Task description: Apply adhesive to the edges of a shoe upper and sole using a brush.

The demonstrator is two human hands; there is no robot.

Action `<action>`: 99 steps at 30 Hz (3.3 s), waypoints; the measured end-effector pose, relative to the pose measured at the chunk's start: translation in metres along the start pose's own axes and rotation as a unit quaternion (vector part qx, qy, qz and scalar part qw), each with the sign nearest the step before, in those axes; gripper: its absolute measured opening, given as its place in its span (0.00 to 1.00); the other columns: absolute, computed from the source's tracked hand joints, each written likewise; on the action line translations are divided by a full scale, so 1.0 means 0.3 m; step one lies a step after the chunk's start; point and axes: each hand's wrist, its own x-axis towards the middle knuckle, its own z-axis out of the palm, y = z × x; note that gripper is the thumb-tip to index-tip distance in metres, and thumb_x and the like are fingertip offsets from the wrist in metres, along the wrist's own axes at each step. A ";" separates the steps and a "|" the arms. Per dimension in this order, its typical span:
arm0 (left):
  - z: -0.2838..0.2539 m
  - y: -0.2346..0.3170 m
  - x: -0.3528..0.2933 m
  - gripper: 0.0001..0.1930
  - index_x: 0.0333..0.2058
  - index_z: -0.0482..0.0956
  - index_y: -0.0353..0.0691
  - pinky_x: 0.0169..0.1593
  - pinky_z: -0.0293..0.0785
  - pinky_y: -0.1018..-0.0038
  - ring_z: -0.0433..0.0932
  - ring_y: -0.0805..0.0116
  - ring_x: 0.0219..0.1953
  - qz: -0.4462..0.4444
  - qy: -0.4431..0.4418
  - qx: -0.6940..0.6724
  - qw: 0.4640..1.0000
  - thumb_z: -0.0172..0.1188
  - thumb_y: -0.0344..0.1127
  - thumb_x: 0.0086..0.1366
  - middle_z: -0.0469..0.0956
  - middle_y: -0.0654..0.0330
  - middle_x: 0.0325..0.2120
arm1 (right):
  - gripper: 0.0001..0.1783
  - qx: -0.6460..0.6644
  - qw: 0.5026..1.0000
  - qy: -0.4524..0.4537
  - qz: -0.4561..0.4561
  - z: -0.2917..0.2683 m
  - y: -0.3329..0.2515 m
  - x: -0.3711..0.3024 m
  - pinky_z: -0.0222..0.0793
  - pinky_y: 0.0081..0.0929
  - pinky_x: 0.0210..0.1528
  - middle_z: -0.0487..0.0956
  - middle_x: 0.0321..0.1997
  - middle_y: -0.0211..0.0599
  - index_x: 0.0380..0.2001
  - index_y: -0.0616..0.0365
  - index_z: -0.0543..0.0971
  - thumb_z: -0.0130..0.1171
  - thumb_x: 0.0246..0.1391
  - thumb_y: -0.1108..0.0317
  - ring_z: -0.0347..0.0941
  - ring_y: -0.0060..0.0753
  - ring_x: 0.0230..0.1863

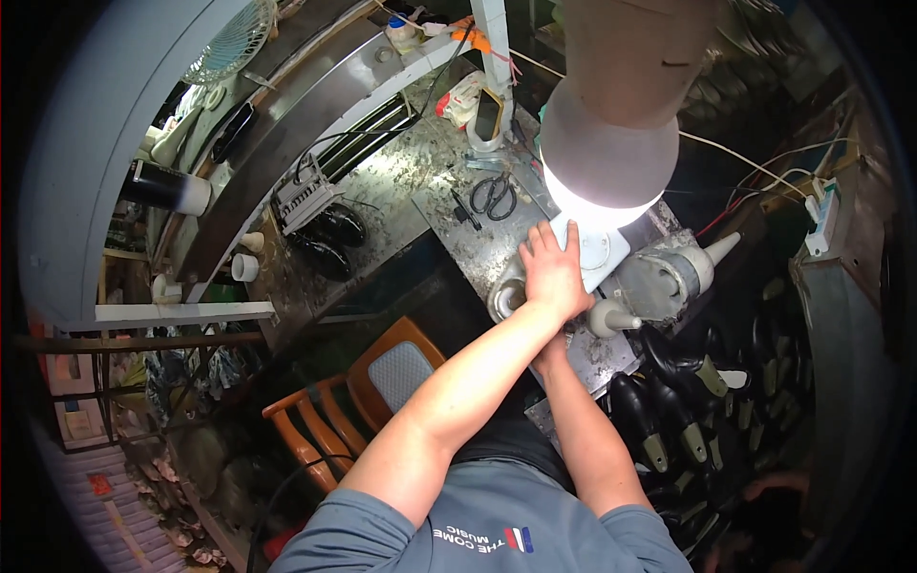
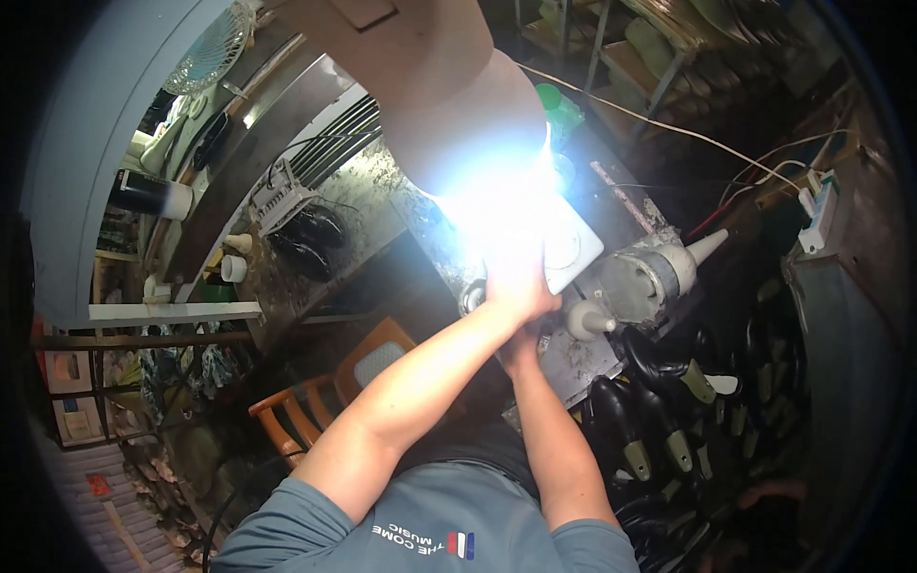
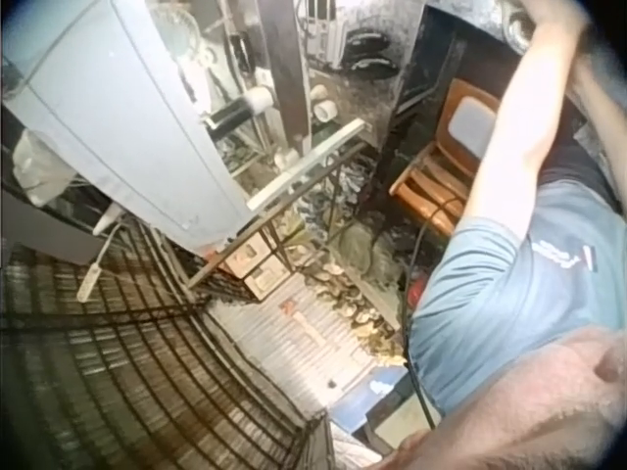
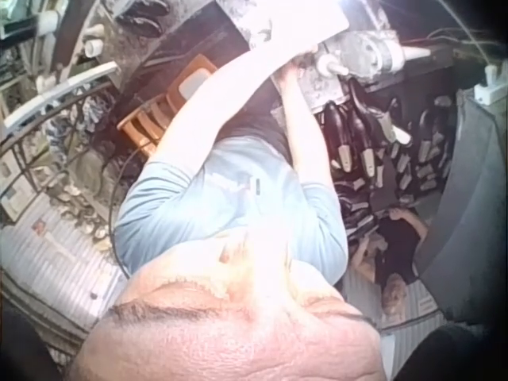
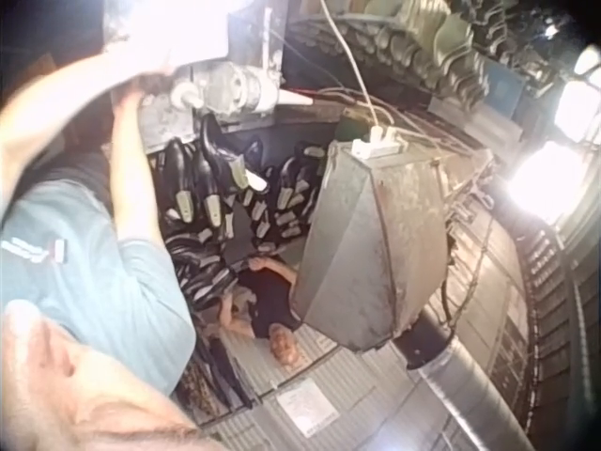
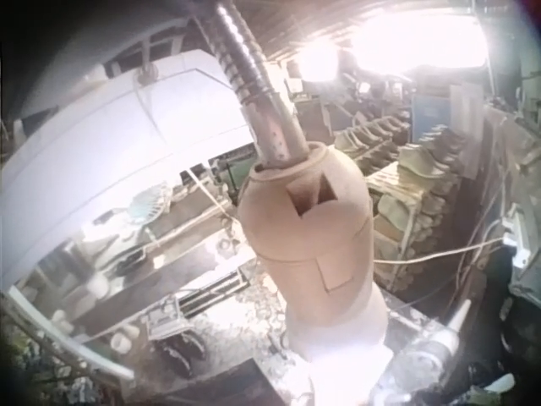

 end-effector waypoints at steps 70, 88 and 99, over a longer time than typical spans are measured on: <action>-0.225 1.362 -2.560 0.07 0.22 0.72 0.44 0.39 0.65 0.72 0.70 0.69 0.22 -0.110 0.779 0.527 0.321 0.50 0.38 0.52 0.71 0.64 0.18 | 0.37 -0.627 0.343 -0.457 0.530 0.292 0.492 -1.008 0.68 0.50 0.59 0.72 0.61 0.39 0.62 0.47 0.67 0.39 0.59 0.34 0.67 0.51 0.61; 1.238 1.265 -2.856 0.18 0.44 0.79 0.44 0.43 0.76 0.57 0.79 0.48 0.39 -0.750 0.371 -0.397 0.378 0.62 0.46 0.59 0.80 0.50 0.35 | 0.38 -0.712 0.274 -0.294 0.576 -0.140 0.469 -1.467 0.67 0.49 0.63 0.72 0.61 0.38 0.62 0.45 0.68 0.37 0.60 0.32 0.68 0.49 0.62; 1.392 1.205 -2.891 0.20 0.44 0.80 0.38 0.42 0.76 0.67 0.81 0.64 0.39 -0.611 0.593 -0.500 0.159 0.62 0.48 0.62 0.82 0.56 0.38 | 0.30 -0.745 0.167 -0.294 0.576 -0.365 0.549 -1.937 0.71 0.49 0.58 0.76 0.56 0.38 0.58 0.47 0.72 0.42 0.62 0.41 0.74 0.45 0.56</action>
